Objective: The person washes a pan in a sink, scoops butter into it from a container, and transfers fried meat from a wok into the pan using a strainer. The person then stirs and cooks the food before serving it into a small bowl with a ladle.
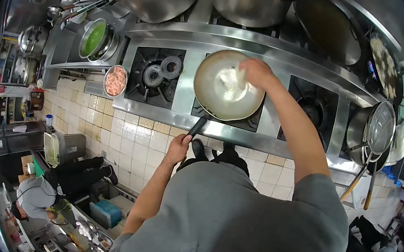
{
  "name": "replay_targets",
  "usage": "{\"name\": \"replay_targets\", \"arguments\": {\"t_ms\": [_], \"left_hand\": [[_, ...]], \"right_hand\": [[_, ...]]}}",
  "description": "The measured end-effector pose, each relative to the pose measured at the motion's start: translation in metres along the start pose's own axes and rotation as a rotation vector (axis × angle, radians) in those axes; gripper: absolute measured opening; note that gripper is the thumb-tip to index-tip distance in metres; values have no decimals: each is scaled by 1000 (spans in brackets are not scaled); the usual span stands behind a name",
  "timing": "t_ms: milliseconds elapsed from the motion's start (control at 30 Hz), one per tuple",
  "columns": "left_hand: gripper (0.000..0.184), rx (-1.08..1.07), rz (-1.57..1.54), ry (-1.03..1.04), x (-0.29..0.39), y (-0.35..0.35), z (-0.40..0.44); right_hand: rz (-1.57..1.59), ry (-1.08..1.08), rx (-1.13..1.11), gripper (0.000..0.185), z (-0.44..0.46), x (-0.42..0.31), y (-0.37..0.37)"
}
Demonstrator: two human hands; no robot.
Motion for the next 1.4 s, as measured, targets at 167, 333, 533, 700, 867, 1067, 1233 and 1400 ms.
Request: {"name": "replay_targets", "arguments": {"t_ms": [167,333,533,700,867,1067,1233,1400], "left_hand": [[44,68,64,47,-8,14,3],[43,60,29,16,6,14,-4],[41,-71,-142,-74,22,12,-24],[39,-191,-302,-26,2,17,-22],[36,-289,-412,127,-39,32,-23],[42,-385,-674,11,-35,33,-46],[53,-323,-814,-23,-71,27,-53],[59,-61,-908,-227,-111,45,-89]], "right_hand": [[-116,-9,134,28,13,31,116],[419,31,-353,34,-54,-19,104],[518,81,-198,38,-173,0,28],[533,263,249,37,-255,29,50],[19,165,386,60,-285,16,158],[519,287,755,29,-396,-94,194],[254,663,499,34,-531,44,342],[645,1359,345,65,-711,124,452]]}}
Point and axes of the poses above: each hand's wrist, its own z-axis towards the middle knuckle, its own y-axis out of the palm, x = y × z, the point moved 2 cm from there along z, towards the middle knuckle, and after that the axes turned 13 degrees about z, right-handed, at the moved point
